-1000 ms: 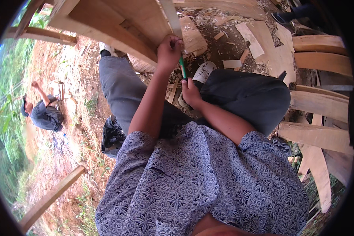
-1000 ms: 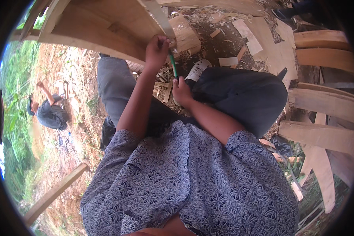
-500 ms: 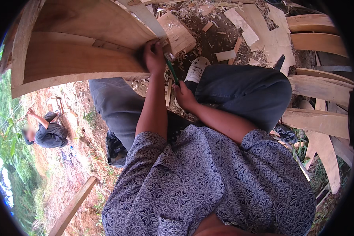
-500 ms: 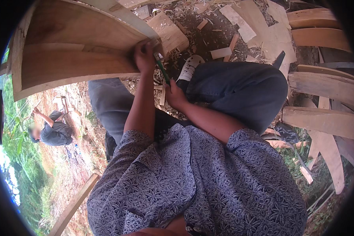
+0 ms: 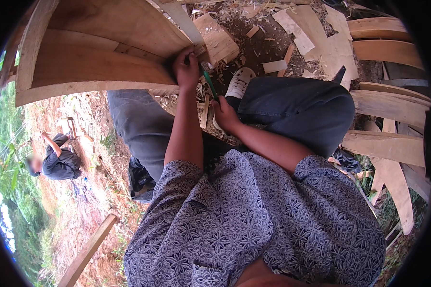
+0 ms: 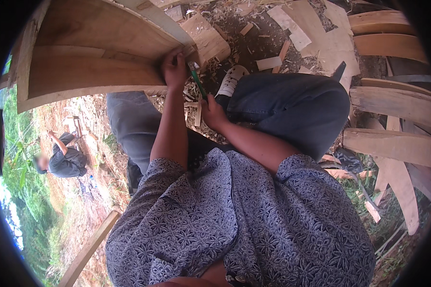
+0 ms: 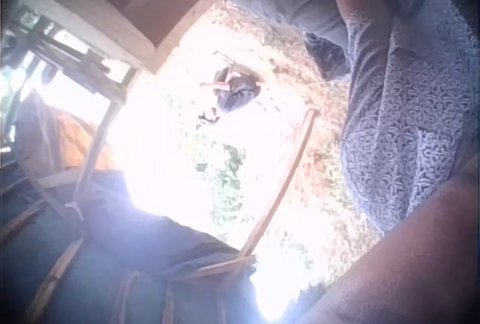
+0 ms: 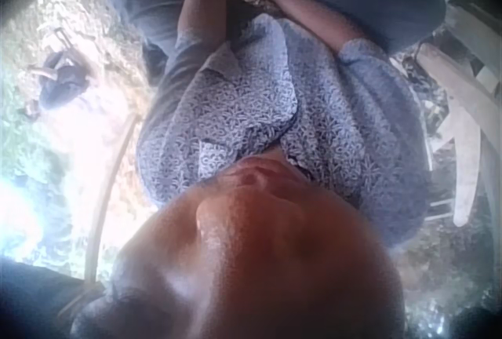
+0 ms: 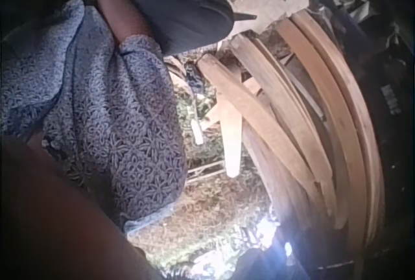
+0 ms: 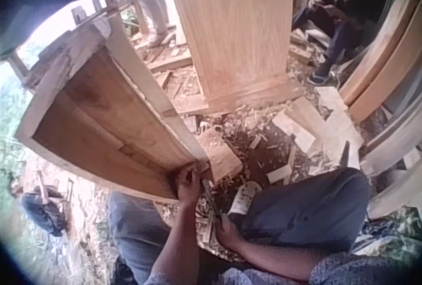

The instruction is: The person hammers nails into a wooden frame using a hammer, repeatedly picking nails from a black bag and driving them into the wood. They also handle a separate wooden box, placing it on the ground and adjusting its position.

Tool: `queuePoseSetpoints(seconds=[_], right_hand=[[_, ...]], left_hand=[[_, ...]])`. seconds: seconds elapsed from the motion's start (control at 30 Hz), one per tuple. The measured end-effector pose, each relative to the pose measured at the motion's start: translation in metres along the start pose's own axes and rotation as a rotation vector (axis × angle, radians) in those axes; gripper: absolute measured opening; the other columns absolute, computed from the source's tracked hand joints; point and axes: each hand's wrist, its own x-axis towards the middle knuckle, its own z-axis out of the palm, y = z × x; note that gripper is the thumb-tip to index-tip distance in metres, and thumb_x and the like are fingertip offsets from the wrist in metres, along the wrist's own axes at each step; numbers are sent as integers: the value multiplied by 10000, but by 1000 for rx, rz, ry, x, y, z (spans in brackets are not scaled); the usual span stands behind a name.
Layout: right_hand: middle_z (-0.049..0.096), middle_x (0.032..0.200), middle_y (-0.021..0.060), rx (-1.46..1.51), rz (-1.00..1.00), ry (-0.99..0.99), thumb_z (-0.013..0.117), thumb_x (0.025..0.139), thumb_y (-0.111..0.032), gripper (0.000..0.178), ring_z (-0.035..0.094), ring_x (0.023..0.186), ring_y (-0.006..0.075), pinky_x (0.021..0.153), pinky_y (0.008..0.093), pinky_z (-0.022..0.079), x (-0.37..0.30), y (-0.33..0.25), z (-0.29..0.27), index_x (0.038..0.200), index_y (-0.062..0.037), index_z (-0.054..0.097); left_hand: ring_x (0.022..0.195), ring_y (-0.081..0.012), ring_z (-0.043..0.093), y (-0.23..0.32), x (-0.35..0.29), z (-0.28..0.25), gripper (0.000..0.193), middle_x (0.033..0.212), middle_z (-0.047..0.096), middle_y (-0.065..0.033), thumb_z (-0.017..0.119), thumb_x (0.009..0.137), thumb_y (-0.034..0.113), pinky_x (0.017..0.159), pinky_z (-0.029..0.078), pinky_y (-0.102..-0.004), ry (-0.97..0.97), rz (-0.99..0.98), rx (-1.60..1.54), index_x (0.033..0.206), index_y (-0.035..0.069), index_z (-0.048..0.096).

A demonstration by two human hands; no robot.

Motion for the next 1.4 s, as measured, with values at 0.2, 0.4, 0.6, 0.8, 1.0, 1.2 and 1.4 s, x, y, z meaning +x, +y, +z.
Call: queuePoseSetpoints(seconds=[0.2, 0.4, 0.6, 0.8, 1.0, 1.2, 1.4], right_hand=[[632, 1005, 369, 5, 23, -9, 454, 1060, -362, 357, 579, 1063, 560, 849, 568, 466, 3, 4, -1, 1171, -23, 460], [636, 1011, 355, 2, 24, -32, 450, 1062, -354, 346, 580, 1065, 553, 842, 564, 463, 1, 2, -2, 1175, -27, 457], [647, 1016, 337, -8, -8, -15, 441, 1065, -354, 341, 592, 1064, 544, 847, 560, 464, -2, -2, -3, 1181, -35, 464], [650, 1037, 329, 3, 11, -31, 441, 1063, -359, 350, 594, 1079, 535, 867, 548, 467, -4, -5, -3, 1193, -35, 472], [651, 1028, 326, -18, 7, -26, 442, 1060, -364, 355, 598, 1074, 532, 864, 545, 470, -1, -1, -3, 1192, -36, 473], [649, 1005, 325, 12, 13, -32, 445, 1057, -363, 356, 600, 1056, 535, 854, 543, 472, -1, -2, -5, 1197, -37, 469], [644, 976, 326, 14, 23, -32, 450, 1059, -368, 349, 601, 1038, 540, 827, 548, 470, -2, -3, -5, 1160, -34, 471]], left_hand=[[991, -160, 669, -2, 2, 1, 250, 1049, 736, -111, 707, 936, 130, 921, 509, -307, -17, -75, -11, 1146, -4, 723], [998, -178, 673, -5, 5, 4, 228, 1060, 748, -115, 687, 956, 148, 933, 502, -322, 47, -12, -60, 1115, -4, 747], [989, -171, 689, 2, 4, 4, 255, 1054, 764, -134, 667, 967, 174, 942, 499, -307, 87, -84, -79, 1135, -2, 745], [991, -171, 690, 3, 2, 3, 233, 1063, 763, -131, 687, 945, 117, 954, 498, -302, 54, -41, -37, 1142, 5, 744], [999, -172, 695, 4, 1, 6, 232, 1074, 763, -137, 698, 943, 114, 961, 499, -305, 47, -47, 19, 1146, 11, 743], [972, -191, 712, -6, 3, 10, 242, 1053, 767, -140, 720, 924, 132, 942, 512, -310, 67, -31, 89, 1136, 18, 744], [913, -188, 721, -14, 2, 11, 216, 981, 767, -141, 734, 910, 157, 875, 535, -324, 88, -16, 61, 1083, 28, 748]])
